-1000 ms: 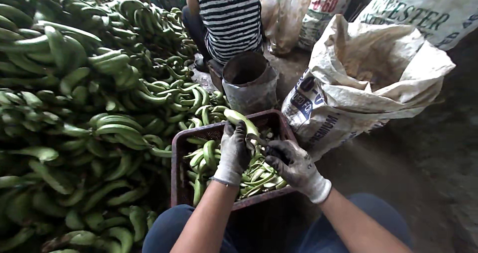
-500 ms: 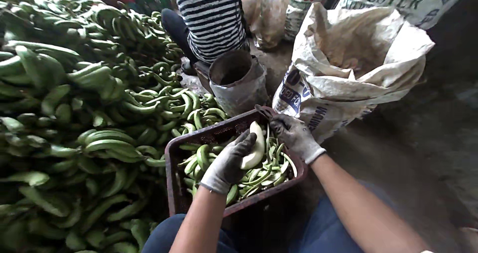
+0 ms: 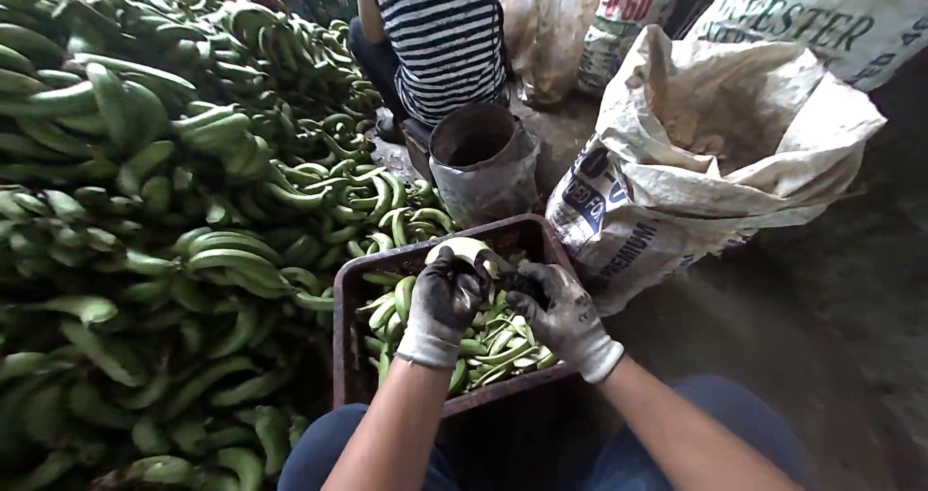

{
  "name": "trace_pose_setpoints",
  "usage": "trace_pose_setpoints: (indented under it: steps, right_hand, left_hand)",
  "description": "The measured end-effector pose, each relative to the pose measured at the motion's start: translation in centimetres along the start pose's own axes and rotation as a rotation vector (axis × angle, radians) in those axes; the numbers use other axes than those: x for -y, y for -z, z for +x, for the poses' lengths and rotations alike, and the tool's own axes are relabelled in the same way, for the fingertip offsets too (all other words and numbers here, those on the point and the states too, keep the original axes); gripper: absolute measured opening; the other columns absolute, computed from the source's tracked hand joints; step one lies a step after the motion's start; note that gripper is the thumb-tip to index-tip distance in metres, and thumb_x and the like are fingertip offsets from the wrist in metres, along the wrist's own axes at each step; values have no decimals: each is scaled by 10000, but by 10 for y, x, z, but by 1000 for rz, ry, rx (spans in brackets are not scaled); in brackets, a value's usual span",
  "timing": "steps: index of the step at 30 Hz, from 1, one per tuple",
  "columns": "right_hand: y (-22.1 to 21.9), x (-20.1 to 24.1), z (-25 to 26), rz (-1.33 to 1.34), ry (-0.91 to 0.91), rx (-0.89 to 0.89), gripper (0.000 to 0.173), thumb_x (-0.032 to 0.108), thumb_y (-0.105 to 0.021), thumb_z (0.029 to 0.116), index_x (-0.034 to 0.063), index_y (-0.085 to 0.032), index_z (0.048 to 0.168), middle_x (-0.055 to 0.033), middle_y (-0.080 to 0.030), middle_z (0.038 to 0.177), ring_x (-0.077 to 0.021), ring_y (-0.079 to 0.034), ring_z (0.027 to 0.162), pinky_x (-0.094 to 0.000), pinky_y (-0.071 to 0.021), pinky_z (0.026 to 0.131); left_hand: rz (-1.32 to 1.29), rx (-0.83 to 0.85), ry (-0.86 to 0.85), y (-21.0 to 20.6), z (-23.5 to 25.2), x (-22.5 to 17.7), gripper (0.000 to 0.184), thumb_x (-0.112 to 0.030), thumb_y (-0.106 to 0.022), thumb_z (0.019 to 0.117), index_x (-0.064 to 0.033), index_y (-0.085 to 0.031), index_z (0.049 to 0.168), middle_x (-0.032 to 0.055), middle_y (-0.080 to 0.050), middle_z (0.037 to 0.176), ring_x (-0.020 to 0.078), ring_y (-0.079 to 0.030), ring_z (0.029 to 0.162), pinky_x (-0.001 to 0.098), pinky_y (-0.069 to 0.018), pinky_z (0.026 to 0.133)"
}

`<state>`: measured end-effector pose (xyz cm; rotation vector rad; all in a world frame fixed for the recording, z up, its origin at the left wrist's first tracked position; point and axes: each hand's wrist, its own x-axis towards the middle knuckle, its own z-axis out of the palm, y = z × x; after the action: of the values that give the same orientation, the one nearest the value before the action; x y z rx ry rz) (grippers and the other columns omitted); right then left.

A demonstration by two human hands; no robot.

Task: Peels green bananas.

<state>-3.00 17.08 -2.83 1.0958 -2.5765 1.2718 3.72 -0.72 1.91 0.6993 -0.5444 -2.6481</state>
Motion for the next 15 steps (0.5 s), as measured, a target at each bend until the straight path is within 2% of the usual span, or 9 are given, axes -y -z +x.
trace_pose_setpoints:
  steps: [3, 4, 6, 9, 12, 15]
  right_hand:
    - [1, -8, 4, 15, 88, -6, 535, 591, -608, 966, 149, -712, 1248, -64, -708, 1178, -181, -665, 1110, -414, -557, 987]
    - [2, -9, 5, 20, 122, -7, 511, 566, -617, 970, 153, -715, 1254, -60, -710, 1192, -181, -661, 1131, -419, -550, 1005]
    - [5, -11, 4, 31, 185, -12, 470, 518, -641, 971, 152, -722, 1254, -58, -715, 1205, -189, -658, 1153, -432, -541, 1023]
    - [10, -12, 4, 38, 259, -20, 451, 486, -655, 976, 139, -722, 1256, -57, -719, 1201, -191, -657, 1160, -439, -534, 1038]
    - [10, -13, 5, 21, 260, -21, 472, 511, -618, 994, 149, -713, 1281, -45, -725, 1194, -177, -661, 1153, -431, -536, 1035]
    - [11, -15, 9, 28, 224, -3, 475, 524, -583, 1010, 162, -702, 1293, -25, -727, 1197, -152, -666, 1141, -417, -545, 1021]
  left_hand:
    - [82, 2, 23, -1, 0, -2, 313, -333, -386, 1096, -80, -551, 1013, 89, -632, 811, 172, -651, 661, 311, -578, 584]
    - [151, -17, 33, -2, 1, -3, 317, -341, -399, 1095, -84, -544, 981, 75, -605, 780, 158, -617, 620, 296, -556, 550]
    - [298, -31, 57, -4, 0, -7, 327, -347, -438, 1087, -64, -570, 990, 78, -594, 745, 157, -593, 580, 299, -534, 513]
    - [412, -23, 90, -7, -2, -12, 309, -347, -494, 1067, -61, -604, 1033, 78, -611, 749, 157, -602, 588, 307, -538, 522]
    - [345, -74, -8, -10, -5, -4, 278, -317, -515, 1061, -66, -593, 973, 64, -586, 708, 147, -582, 559, 297, -528, 510]
    - [190, -82, -76, -11, -4, 4, 241, -303, -495, 1068, -85, -566, 992, 66, -594, 756, 155, -610, 611, 309, -560, 561]
